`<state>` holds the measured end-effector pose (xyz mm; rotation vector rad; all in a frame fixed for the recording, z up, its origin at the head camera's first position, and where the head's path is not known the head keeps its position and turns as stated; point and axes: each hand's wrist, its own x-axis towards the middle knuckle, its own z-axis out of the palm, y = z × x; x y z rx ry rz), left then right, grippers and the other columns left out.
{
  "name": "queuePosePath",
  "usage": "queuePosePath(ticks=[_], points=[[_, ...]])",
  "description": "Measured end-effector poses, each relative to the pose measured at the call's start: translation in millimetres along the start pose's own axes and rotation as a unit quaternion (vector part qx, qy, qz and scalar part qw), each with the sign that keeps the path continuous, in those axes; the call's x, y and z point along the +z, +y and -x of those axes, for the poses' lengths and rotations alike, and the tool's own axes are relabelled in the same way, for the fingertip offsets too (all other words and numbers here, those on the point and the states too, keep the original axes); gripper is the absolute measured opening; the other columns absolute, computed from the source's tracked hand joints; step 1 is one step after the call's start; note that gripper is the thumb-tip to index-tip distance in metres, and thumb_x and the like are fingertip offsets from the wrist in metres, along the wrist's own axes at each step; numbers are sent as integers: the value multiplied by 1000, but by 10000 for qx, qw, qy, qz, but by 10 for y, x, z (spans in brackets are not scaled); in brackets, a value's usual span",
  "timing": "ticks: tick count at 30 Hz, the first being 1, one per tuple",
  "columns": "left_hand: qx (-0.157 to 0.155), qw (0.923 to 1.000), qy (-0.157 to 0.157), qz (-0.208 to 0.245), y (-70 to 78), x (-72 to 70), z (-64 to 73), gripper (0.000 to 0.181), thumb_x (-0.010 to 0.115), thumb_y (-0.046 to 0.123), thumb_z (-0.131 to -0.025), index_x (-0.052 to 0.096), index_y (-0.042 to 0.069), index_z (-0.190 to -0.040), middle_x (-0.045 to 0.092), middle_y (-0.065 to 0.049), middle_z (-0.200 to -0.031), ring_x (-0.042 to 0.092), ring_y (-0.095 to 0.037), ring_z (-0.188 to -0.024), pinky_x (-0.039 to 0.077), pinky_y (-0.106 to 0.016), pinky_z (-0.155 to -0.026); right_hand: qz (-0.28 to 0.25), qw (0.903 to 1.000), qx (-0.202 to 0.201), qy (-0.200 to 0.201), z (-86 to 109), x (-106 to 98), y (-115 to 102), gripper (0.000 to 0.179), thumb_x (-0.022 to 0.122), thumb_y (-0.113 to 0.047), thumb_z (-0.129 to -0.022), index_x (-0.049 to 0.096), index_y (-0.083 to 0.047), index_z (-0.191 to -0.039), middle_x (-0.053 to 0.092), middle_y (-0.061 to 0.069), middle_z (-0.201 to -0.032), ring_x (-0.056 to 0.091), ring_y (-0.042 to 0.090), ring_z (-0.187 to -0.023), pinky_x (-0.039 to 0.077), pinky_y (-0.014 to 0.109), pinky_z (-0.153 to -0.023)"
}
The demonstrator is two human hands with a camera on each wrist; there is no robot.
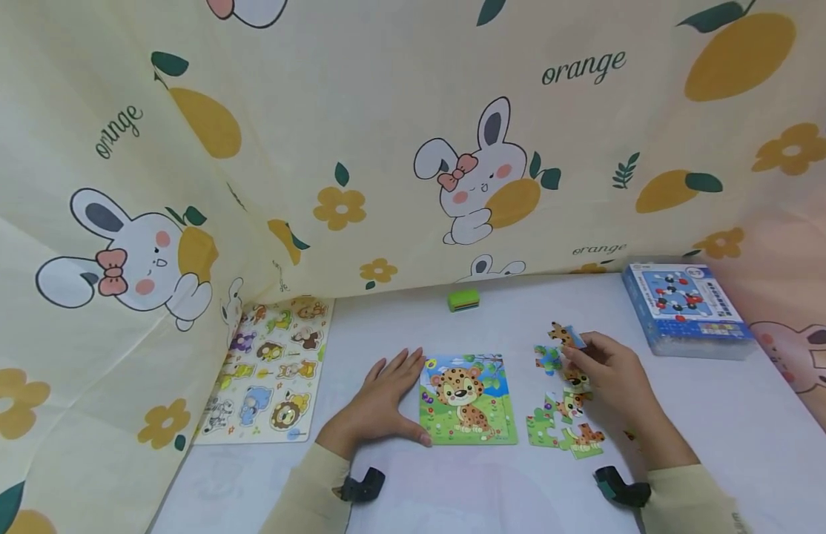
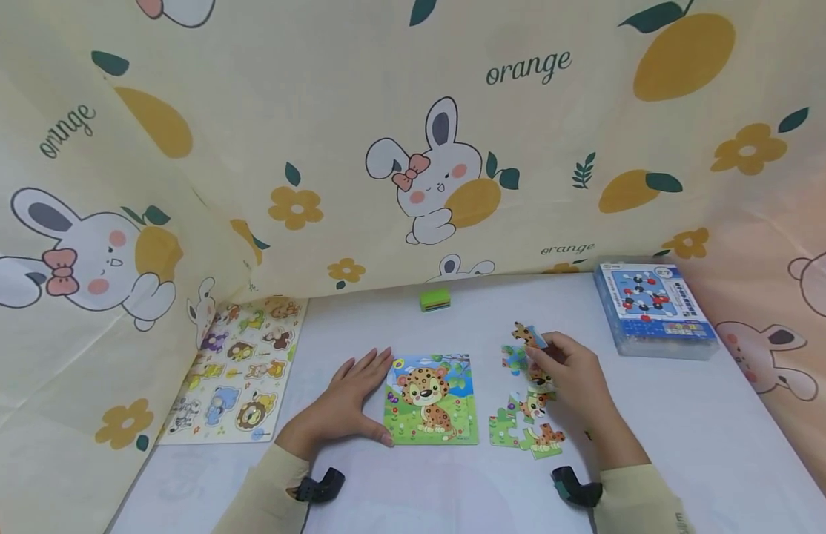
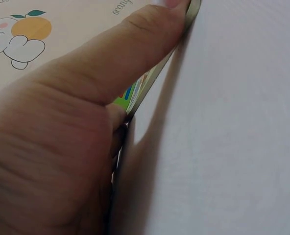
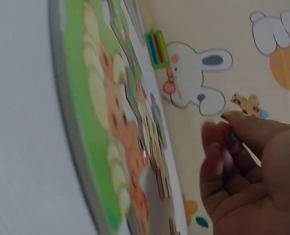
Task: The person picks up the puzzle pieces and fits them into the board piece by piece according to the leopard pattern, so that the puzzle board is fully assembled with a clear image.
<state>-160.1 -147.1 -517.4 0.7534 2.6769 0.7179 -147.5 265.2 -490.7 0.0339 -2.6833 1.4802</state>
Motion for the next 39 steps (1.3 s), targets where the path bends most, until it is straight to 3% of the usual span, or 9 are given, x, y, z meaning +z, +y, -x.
queuePosePath(ticks=[4,7,10,13,17,23,30,39], points=[[6,10000,-3,12,-4,2,0,145,95,74,-64,23,13,-175,11,4,-181,1,-22,-166,-6,-51,-131,-270,9993,-251,23,13,74,-118,37,70,-21,-110,59,0,-138,70,15,-100,74,28,-87,58,25,-69],[0,10000,-16,9,-7,5,-3,145,95,73,-64,23,13,-175,11,4,-181,1,-21,-166,-6,-51,-131,-464,9982,-378,-43,23,150,-204,28,69,-19,-111,64,-2,-132,69,17,-99,73,28,-85,60,29,-70],[-4,10000,-21,-7,-5,4,-6,145,95,73,-65,23,14,-175,11,4,-181,1,-21,-166,-6,-51,-131,-619,9968,-395,-329,26,243,-282,23,65,-19,-113,70,-1,-127,71,16,-101,72,27,-88,62,32,-75],[-9,10000,-14,-13,-6,4,-6,145,96,72,-65,23,13,-175,11,5,-181,1,-21,-166,-6,-51,-131,-688,9944,-389,-694,22,348,-348,27,66,-19,-112,68,-2,-133,73,13,-100,71,26,-89,62,33,-78],[0,10000,10,11,-17,9,-2,145,96,72,-65,23,13,-175,11,5,-181,0,-19,-166,-6,-49,-131,-784,9907,-488,-1000,11,495,-430,28,70,-14,-109,67,-5,-135,71,8,-92,70,28,-86,58,32,-70],[42,9999,36,90,-35,27,-3,146,94,75,-64,22,14,-175,11,6,-181,0,-18,-165,-7,-48,-131,-809,9874,-571,-1231,-35,702,-503,19,70,-11,-108,74,-6,-127,69,9,-88,69,32,-81,54,30,-62],[66,9999,50,93,-35,27,-5,145,94,75,-65,23,14,-175,12,5,-181,0,-19,-166,-6,-49,-131,-744,9862,-408,-1421,-133,923,-534,21,70,-8,-108,77,-3,-127,73,4,-91,69,24,-78,60,32,-69],[88,9999,41,111,-39,18,-8,145,93,76,-65,23,14,-175,12,6,-181,1,-19,-166,-6,-50,-131,-451,9886,9,-1437,-194,1129,-622,24,67,-9,-110,78,-2,-130,71,4,-88,67,21,-77,57,32,-67]])
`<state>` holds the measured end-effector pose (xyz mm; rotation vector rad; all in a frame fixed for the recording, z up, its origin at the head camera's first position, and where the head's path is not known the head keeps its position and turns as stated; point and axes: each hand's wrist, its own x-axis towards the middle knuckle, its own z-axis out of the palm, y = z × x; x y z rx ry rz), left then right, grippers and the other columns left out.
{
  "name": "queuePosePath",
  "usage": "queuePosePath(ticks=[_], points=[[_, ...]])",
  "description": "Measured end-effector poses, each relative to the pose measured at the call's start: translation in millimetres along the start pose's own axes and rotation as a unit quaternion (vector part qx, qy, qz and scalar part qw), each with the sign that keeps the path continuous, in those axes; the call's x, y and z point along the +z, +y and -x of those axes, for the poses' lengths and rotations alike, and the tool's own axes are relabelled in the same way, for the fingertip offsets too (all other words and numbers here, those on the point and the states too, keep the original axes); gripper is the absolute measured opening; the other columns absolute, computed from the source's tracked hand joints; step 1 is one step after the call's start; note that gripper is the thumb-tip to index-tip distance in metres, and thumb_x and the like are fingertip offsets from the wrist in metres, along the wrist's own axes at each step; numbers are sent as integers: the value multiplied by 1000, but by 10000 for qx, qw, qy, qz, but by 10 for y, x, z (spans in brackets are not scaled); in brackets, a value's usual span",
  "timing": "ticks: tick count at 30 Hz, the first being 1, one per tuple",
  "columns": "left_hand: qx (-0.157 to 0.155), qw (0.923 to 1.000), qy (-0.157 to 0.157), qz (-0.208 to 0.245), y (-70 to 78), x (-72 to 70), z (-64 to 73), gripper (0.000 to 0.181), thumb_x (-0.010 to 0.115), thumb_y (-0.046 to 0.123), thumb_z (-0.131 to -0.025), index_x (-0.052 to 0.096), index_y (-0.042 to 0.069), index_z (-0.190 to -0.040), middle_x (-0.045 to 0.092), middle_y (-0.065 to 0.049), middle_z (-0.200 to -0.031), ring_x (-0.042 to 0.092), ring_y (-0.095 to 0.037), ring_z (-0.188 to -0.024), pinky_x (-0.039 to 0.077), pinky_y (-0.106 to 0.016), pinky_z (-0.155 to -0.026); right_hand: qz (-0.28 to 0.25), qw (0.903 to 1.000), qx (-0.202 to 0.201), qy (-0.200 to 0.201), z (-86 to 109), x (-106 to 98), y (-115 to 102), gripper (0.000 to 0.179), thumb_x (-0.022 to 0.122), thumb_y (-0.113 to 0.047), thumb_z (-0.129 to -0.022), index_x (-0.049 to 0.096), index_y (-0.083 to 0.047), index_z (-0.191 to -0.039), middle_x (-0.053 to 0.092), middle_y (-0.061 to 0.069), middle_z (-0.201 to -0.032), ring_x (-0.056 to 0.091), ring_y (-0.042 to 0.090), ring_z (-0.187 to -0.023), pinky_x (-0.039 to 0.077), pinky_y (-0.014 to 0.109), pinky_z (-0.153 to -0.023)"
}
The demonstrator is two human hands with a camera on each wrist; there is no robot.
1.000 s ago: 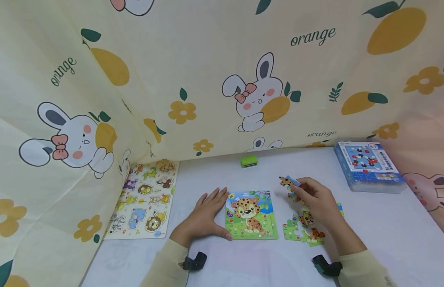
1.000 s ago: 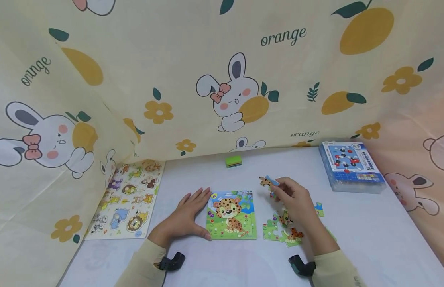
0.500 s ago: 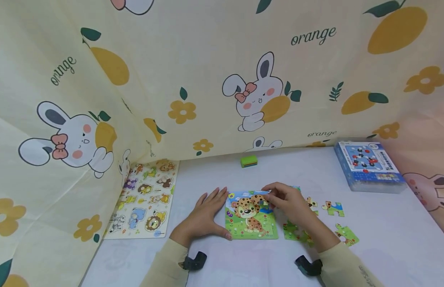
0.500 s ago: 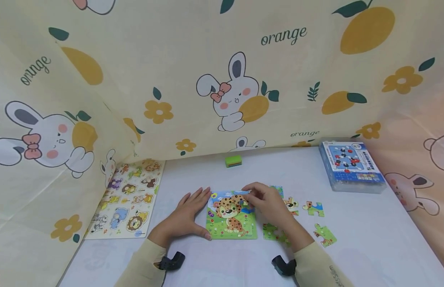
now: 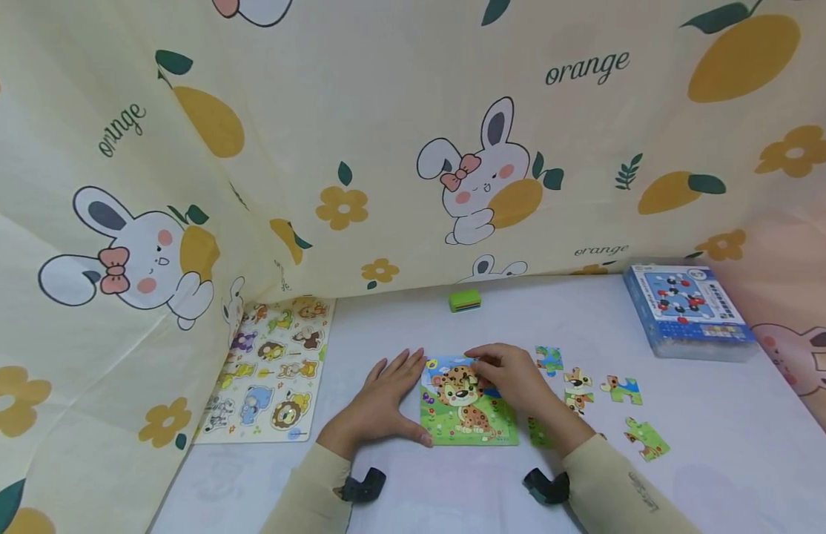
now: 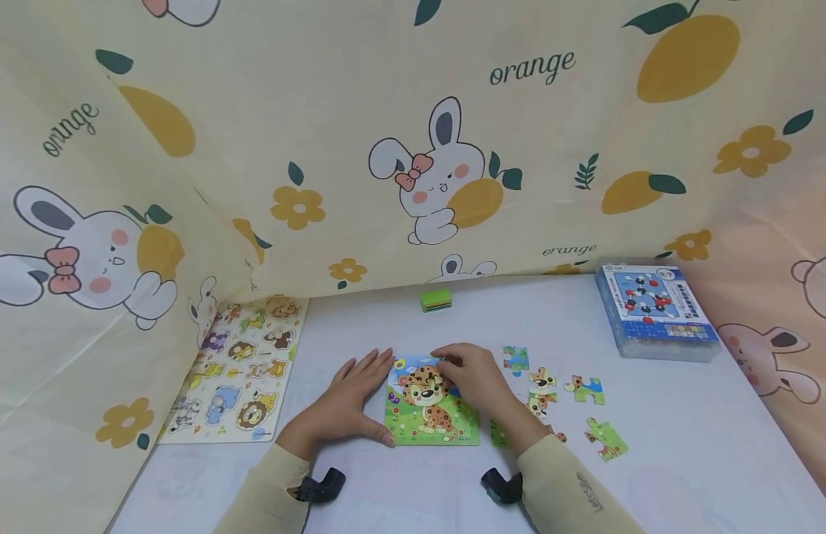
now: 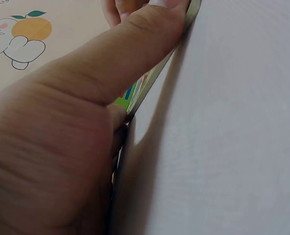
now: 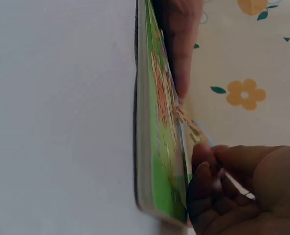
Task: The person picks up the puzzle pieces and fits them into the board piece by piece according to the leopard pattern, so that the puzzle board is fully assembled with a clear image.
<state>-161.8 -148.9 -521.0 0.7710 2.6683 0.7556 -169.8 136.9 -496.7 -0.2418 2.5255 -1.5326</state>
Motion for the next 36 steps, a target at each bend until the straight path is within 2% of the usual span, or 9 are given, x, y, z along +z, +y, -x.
queuePosePath(ticks=[6,12,14,16,19,23,26,29,36], points=[[-8,10000,-6,-12,-7,9,-1,145,93,77,-65,23,15,-175,11,7,-180,1,-19,-166,-6,-49,-131,270,9996,41,19,-44,56,14,29,68,-10,-109,74,2,-134,72,3,-90,69,18,-77,59,35,-72],[6,10000,-15,-76,-17,16,-15,145,92,78,-65,22,16,-175,10,7,-180,0,-17,-165,-6,-49,-131,1265,9909,-332,304,-16,22,-33,29,73,-17,-107,76,-2,-132,71,2,-107,67,19,-94,60,44,-84],[3,10000,-11,-72,-20,17,-15,145,93,77,-65,22,16,-175,10,7,-180,0,-17,-165,-6,-49,-131,1363,9894,-395,303,6,7,-51,28,72,-17,-107,77,-4,-131,71,3,-110,67,21,-98,60,45,-87],[9,10000,4,-53,-19,16,-13,145,93,77,-65,22,15,-175,10,7,-180,0,-18,-166,-6,-49,-131,1344,9896,-466,217,39,-8,-67,27,71,-16,-108,76,-4,-131,71,3,-113,67,23,-101,60,48,-89],[23,10000,16,-17,-14,13,-5,145,93,76,-65,22,15,-175,11,6,-180,1,-19,-166,-6,-49,-131,1385,9882,-650,10,87,-24,-71,28,71,-14,-108,76,-5,-134,73,6,-124,68,30,-116,57,55,-102],[40,10000,16,-26,-14,8,-1,145,94,75,-65,22,15,-175,10,6,-180,1,-18,-166,-6,-48,-131,1795,9757,-1133,-548,155,-27,-71,36,71,-12,-107,71,-6,-143,68,12,-144,58,40,-139,45,62,-116],[42,10000,38,-68,-25,8,-4,144,93,76,-66,22,14,-175,11,6,-180,1,-18,-166,-6,-49,-131,2253,9594,-1395,-964,201,-9,-90,44,69,-15,-109,65,-8,-152,62,14,-152,50,43,-146,41,66,-118],[49,10000,44,-62,-30,6,-3,144,93,75,-66,22,14,-175,11,6,-180,1,-18,-166,-6,-49,-131,2599,9485,-1388,-1162,234,18,-114,47,67,-19,-110,62,-11,-156,60,12,-155,45,44,-150,40,68,-118],[97,9999,26,51,-32,12,-2,144,91,78,-66,23,14,-175,12,6,-181,1,-19,-166,-6,-50,-131,2777,9450,-1203,-1238,293,56,-159,52,73,-21,-106,62,-12,-156,60,11,-157,41,45,-153,38,77,-113]])
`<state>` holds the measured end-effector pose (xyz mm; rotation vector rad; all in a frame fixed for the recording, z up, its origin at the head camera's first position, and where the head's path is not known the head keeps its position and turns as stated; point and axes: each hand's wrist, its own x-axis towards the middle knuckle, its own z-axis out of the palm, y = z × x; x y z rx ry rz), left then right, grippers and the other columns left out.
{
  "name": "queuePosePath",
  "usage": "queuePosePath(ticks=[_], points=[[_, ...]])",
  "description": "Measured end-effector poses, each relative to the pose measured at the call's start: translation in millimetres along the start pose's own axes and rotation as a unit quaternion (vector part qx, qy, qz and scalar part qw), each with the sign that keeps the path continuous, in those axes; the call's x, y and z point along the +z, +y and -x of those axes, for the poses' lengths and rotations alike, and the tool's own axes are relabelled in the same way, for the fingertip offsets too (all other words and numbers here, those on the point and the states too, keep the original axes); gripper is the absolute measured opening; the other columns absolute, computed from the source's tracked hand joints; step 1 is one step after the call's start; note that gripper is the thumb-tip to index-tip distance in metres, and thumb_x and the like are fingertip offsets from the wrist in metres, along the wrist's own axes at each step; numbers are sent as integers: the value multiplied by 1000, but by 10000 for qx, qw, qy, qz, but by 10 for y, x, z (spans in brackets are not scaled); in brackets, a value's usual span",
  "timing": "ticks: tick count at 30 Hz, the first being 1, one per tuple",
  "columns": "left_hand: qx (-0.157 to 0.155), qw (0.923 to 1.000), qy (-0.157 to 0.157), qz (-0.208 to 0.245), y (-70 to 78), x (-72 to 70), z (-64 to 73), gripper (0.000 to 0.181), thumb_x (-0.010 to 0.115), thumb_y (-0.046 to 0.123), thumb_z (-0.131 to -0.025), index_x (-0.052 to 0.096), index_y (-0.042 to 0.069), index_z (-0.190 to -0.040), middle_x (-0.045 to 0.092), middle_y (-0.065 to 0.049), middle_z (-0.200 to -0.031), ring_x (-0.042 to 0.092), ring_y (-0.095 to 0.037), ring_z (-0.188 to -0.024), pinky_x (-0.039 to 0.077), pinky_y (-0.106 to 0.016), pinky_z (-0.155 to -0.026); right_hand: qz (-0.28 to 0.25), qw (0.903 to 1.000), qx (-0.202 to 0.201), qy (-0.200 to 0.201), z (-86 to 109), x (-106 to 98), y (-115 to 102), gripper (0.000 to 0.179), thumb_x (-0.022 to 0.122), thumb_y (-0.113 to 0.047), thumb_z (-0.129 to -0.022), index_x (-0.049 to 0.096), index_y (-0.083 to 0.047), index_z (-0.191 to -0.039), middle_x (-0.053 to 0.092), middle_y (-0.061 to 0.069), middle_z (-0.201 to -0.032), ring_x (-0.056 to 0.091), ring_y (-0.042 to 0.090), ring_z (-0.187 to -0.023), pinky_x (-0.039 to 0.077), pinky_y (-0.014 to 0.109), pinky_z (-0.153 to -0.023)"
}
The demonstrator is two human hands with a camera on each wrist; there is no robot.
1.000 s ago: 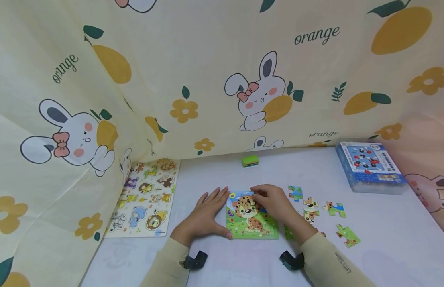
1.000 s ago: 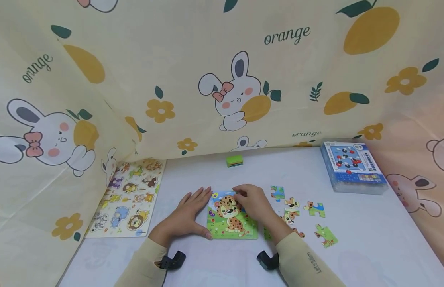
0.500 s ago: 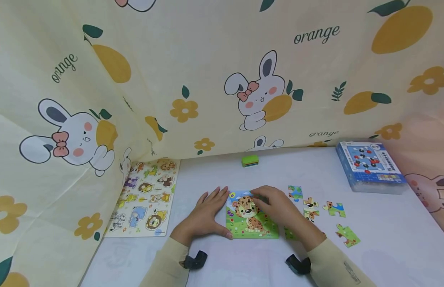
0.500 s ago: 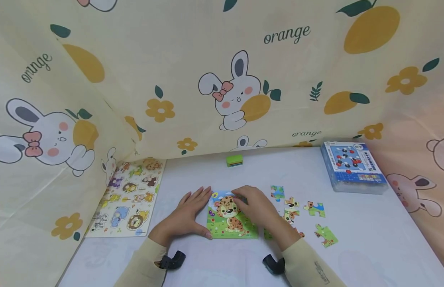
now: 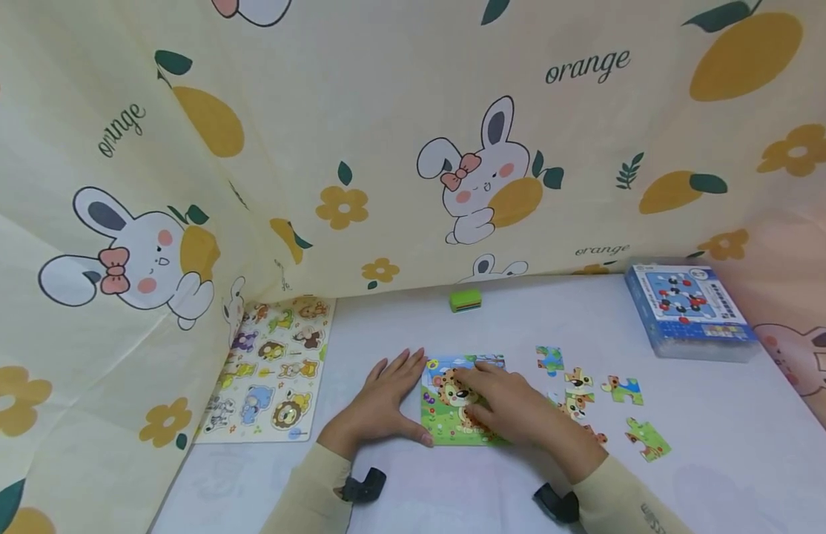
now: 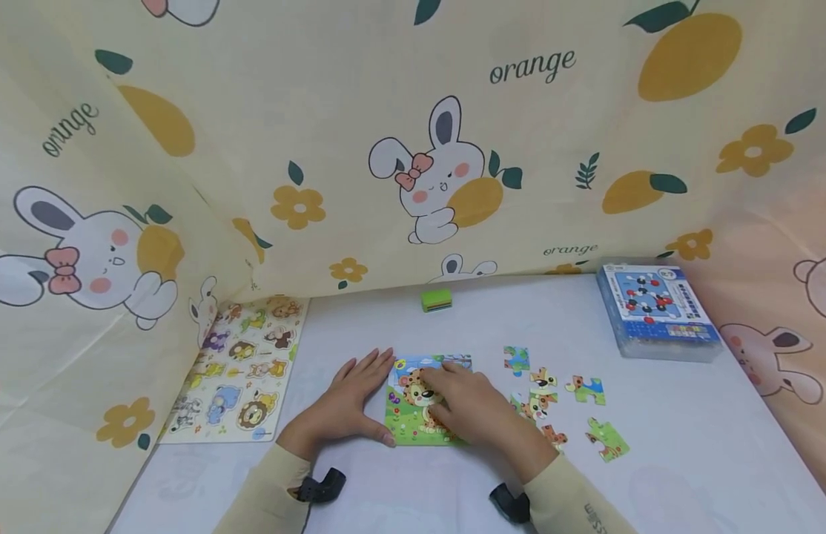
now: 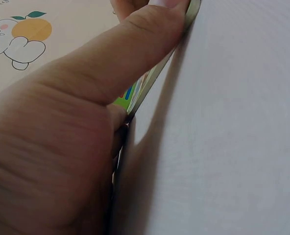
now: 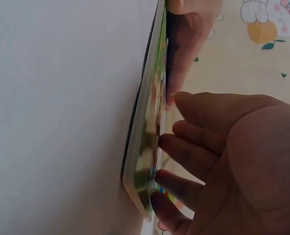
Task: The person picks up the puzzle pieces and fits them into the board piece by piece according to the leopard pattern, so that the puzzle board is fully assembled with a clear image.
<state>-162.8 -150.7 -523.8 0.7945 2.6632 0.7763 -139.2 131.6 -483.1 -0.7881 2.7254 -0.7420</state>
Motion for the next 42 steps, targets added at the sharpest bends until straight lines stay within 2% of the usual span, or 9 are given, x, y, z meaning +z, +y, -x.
queuePosePath(ticks=[7,13,16,21,27,32,38,41,42], points=[[-5,10000,23,-35,12,-4,6,144,91,78,-66,22,14,-175,12,4,-181,2,-20,-166,-6,-51,-131,-2,10000,-36,27,-3,36,32,55,75,-25,-105,61,-13,-157,58,11,-158,39,45,-154,38,78,-112],[-25,10000,17,-32,14,4,1,144,92,78,-65,22,15,-175,11,6,-180,0,-18,-165,-6,-50,-131,-1222,9925,55,60,25,-2,167,59,71,-34,-108,54,-15,-163,50,13,-165,37,44,-155,31,74,-119],[-27,10000,33,-23,13,8,-1,145,92,77,-65,23,15,-175,11,5,-181,1,-19,-166,-6,-51,-131,-2050,9785,96,230,58,-59,219,60,68,-33,-110,51,-13,-164,51,11,-164,40,42,-154,34,68,-121],[-85,10000,1,-26,29,-2,4,145,95,74,-65,23,14,-175,11,5,-181,1,-19,-166,-7,-50,-131,-3034,9509,33,619,137,-199,327,56,62,-30,-114,47,-11,-164,53,16,-161,47,45,-146,41,72,-114],[-84,10000,15,-19,33,2,6,144,96,72,-65,24,14,-175,12,4,-181,1,-19,-166,-6,-50,-131,-3909,9143,-195,1044,263,-377,560,48,38,-26,-120,43,-10,-166,52,22,-159,54,48,-141,51,58,-111],[-98,9999,-6,-84,28,8,1,144,95,73,-65,23,15,-175,11,5,-181,0,-18,-166,-6,-50,-131,-4308,8913,-371,1360,397,-496,741,60,20,-41,-121,41,-10,-168,50,28,-158,56,43,-138,54,40,-107],[-137,9999,-7,-99,26,7,-3,144,94,74,-65,23,15,-175,10,6,-181,0,-18,-166,-6,-50,-131,-4658,8668,-535,1701,514,-584,954,70,13,-53,-117,38,-13,-170,53,19,-159,53,34,-141,47,38,-111],[-134,9999,-7,-98,24,9,-7,144,94,75,-64,24,15,-175,11,6,-181,0,-18,-166,-6,-50,-131,-4665,8621,-360,1944,562,-595,1061,67,17,-51,-118,39,-15,-170,53,19,-159,51,33,-141,46,35,-110],[-130,9999,-8,-101,21,11,-10,144,94,75,-64,23,15,-175,11,6,-181,0,-18,-166,-6,-50,-131,-4558,8660,-242,2042,578,-593,1098,65,18,-50,-118,39,-16,-170,54,17,-158,52,31,-141,47,33,-109]])
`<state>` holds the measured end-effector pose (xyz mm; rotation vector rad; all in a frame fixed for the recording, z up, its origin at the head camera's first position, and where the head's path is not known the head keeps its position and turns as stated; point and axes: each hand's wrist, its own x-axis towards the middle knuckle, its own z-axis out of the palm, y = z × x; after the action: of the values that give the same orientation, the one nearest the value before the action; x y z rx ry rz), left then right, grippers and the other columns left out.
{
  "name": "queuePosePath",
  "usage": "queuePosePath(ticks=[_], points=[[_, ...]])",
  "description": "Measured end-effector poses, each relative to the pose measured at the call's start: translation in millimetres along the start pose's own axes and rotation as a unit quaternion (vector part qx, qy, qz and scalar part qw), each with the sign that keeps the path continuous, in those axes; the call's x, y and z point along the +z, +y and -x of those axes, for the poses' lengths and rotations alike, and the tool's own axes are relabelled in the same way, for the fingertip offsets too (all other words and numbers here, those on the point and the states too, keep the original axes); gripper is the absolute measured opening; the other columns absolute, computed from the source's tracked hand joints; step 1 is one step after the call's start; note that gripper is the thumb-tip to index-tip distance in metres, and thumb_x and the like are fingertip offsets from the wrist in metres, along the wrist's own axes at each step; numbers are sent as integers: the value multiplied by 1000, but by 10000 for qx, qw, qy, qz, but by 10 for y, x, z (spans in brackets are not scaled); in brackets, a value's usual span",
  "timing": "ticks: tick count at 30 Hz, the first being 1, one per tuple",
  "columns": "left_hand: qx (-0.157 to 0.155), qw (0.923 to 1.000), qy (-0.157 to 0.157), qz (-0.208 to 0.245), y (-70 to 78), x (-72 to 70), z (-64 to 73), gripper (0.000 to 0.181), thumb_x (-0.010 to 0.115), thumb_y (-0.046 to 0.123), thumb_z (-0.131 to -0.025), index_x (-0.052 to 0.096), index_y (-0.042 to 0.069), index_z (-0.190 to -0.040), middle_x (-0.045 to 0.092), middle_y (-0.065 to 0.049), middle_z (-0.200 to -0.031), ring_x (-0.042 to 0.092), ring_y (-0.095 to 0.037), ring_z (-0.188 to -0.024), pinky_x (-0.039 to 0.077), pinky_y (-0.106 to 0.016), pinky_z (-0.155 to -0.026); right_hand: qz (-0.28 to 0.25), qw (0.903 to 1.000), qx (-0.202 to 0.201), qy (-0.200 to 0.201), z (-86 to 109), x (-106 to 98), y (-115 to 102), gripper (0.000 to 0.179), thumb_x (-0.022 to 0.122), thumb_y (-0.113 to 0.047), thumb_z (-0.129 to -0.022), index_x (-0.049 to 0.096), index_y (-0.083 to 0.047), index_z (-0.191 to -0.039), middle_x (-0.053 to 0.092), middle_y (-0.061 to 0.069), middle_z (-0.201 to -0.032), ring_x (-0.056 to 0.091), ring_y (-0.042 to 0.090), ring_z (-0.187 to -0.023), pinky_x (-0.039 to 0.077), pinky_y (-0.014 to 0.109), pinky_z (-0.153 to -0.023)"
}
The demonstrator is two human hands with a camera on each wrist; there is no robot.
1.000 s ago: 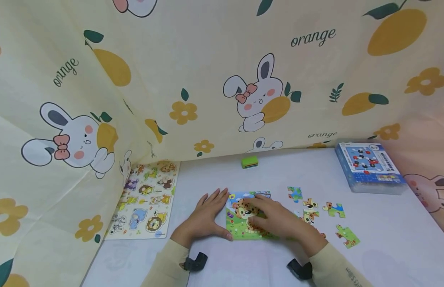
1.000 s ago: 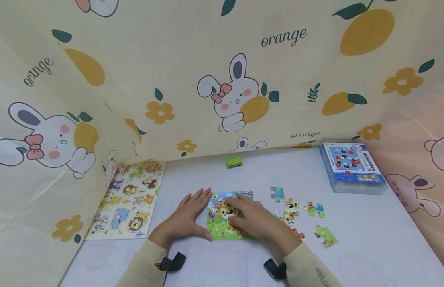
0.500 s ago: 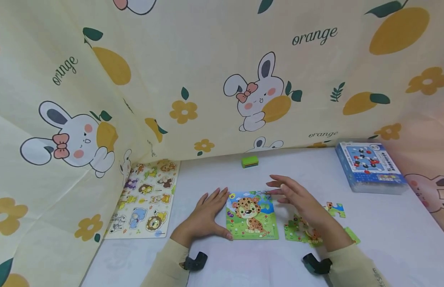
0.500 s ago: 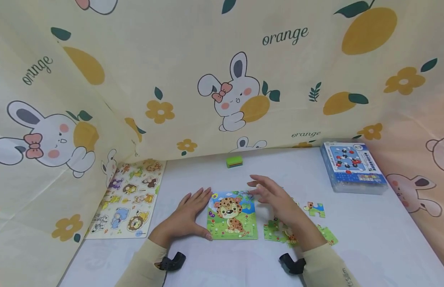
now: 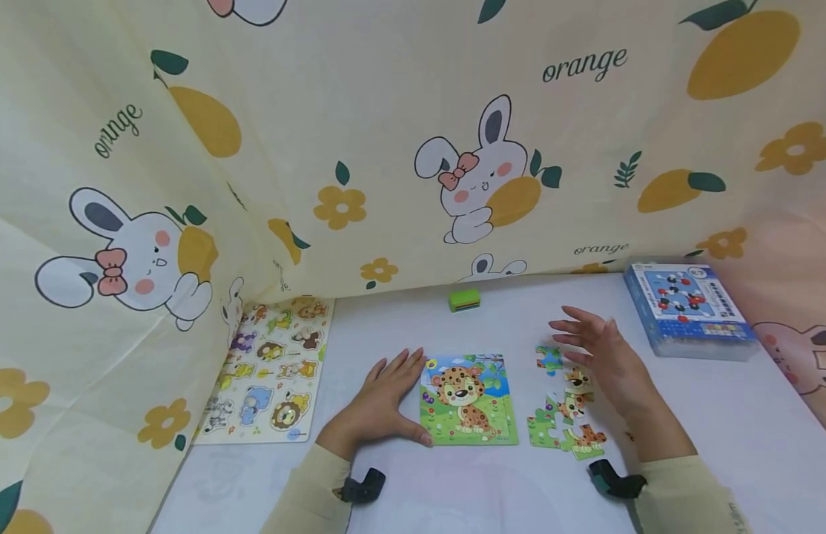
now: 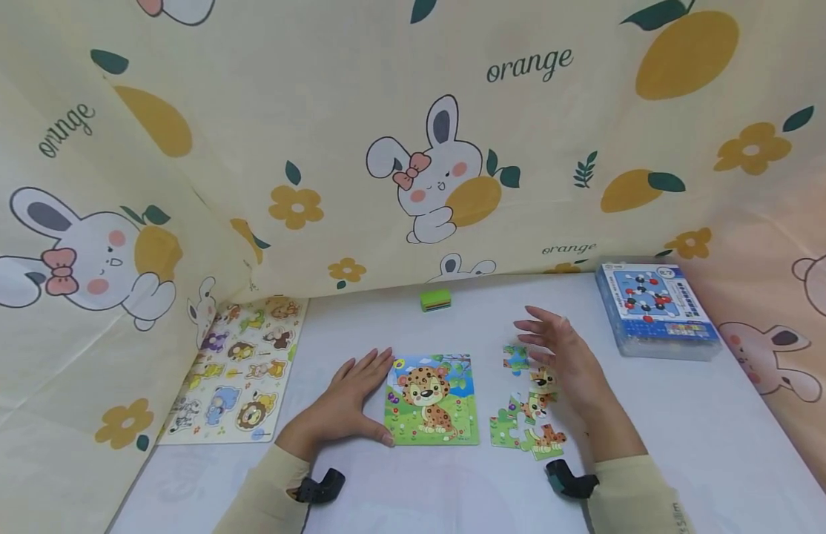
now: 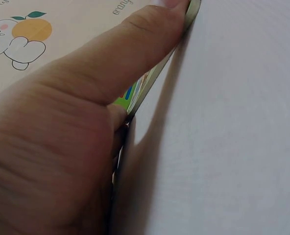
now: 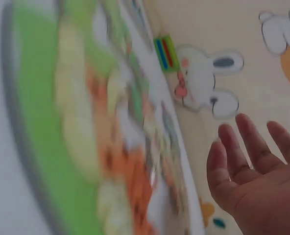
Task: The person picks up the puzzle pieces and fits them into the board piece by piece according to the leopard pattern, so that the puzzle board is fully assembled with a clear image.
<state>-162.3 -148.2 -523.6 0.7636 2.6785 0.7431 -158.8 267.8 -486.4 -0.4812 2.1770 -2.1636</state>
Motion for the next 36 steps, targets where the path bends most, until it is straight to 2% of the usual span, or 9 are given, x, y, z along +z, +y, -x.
queuePosePath(ticks=[5,9,11,16,21,25,29,33,36], points=[[-7,10000,-9,-8,4,-7,-1,144,95,74,-65,24,15,-175,11,6,-181,0,-19,-166,-6,-50,-131,1087,9924,207,540,38,-141,139,59,26,-40,-120,36,-10,-170,60,9,-152,58,19,-134,52,21,-101],[-52,10000,-18,1,15,-30,14,144,96,73,-65,24,14,-175,11,6,-181,1,-20,-166,-6,-49,-131,1814,9805,565,494,22,-183,227,59,40,-32,-120,30,-4,-171,58,20,-153,60,23,-131,52,19,-96],[-66,10000,-25,15,18,-40,22,144,96,72,-64,24,14,-175,11,6,-180,1,-20,-166,-6,-49,-131,2102,9736,816,343,6,-172,244,66,54,-32,-117,29,-4,-171,56,25,-154,57,33,-133,50,28,-101],[-68,10000,-27,-49,3,-30,24,143,94,75,-65,25,15,-175,11,6,-180,1,-20,-166,-5,-50,-131,2890,9494,1224,-116,-28,-106,272,84,79,-38,-103,38,-4,-168,44,25,-163,38,49,-148,37,67,-116],[-57,10000,-25,-44,-2,-13,20,143,94,74,-65,25,15,-175,11,6,-181,0,-18,-166,-6,-50,-131,3500,9300,1090,-269,-42,-47,288,65,83,-29,-100,59,2,-152,41,24,-161,26,52,-151,28,78,-117],[-32,10000,-23,-12,6,-6,18,144,95,74,-65,24,15,-175,11,6,-181,0,-18,-166,-6,-49,-131,3450,9326,1050,-124,-39,-32,292,51,83,-22,-100,65,0,-142,44,24,-157,29,51,-150,30,75,-118],[-40,10000,-23,-16,13,-7,18,144,94,74,-65,24,15,-175,11,6,-181,0,-18,-166,-6,-49,-131,3206,9392,1228,20,-40,-25,283,52,83,-17,-99,60,-1,-142,46,26,-155,34,50,-147,31,73,-119],[-51,10000,-26,-25,18,-8,14,143,95,74,-65,24,15,-175,12,6,-181,1,-19,-166,-6,-49,-131,3063,9429,1291,201,-40,11,252,51,79,-13,-102,56,-4,-146,55,24,-147,53,44,-129,44,66,-110],[-56,10000,-32,-31,22,-4,8,143,95,73,-65,25,15,-175,12,6,-181,1,-19,-166,-6,-49,-131,3137,9410,1198,412,-34,58,226,46,76,-13,-104,58,-7,-147,63,18,-133,60,35,-111,53,53,-96]])
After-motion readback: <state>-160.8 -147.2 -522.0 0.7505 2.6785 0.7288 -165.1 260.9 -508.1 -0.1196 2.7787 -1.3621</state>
